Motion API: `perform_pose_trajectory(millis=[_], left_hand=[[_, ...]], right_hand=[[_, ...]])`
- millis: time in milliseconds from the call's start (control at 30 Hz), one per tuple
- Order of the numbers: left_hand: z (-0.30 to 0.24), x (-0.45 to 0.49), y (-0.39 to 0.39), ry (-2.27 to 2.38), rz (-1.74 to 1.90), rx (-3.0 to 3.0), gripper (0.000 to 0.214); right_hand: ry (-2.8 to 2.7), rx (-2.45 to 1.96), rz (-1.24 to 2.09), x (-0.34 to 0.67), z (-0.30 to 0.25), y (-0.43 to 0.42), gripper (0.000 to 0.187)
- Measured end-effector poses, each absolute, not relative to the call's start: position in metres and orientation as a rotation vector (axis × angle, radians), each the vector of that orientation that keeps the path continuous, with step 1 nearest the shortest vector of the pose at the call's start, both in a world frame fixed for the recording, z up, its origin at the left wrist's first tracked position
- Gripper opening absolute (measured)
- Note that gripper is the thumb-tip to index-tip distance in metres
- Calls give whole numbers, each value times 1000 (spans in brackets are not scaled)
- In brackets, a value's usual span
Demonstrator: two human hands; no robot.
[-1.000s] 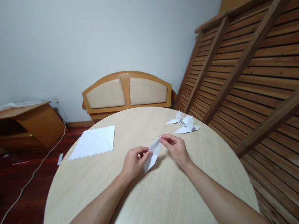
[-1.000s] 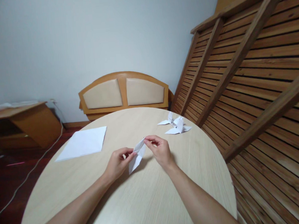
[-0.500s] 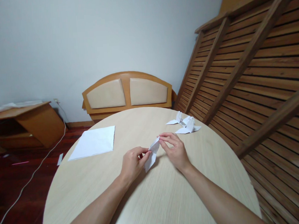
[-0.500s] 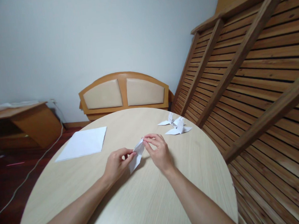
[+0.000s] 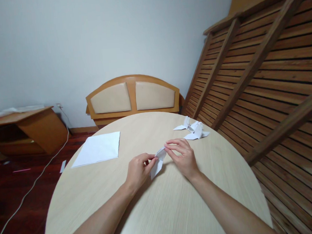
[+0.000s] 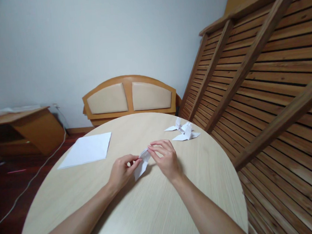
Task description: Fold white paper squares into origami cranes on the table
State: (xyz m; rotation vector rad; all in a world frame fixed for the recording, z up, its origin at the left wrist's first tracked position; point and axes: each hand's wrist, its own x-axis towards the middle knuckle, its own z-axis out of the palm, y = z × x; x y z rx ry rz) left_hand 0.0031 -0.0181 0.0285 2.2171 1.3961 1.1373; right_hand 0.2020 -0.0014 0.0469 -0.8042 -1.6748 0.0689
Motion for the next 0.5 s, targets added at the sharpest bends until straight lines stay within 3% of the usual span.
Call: perform_pose_trajectory(millis=[267,500], left_hand=[[28,2,-16,1357,1143,2244,21],[31,2,-19,1273,1148,2352,23]], right_hand=[[-1652,-842,315,202,44,0,7],[-1613,-889,476,202,40,3,12]])
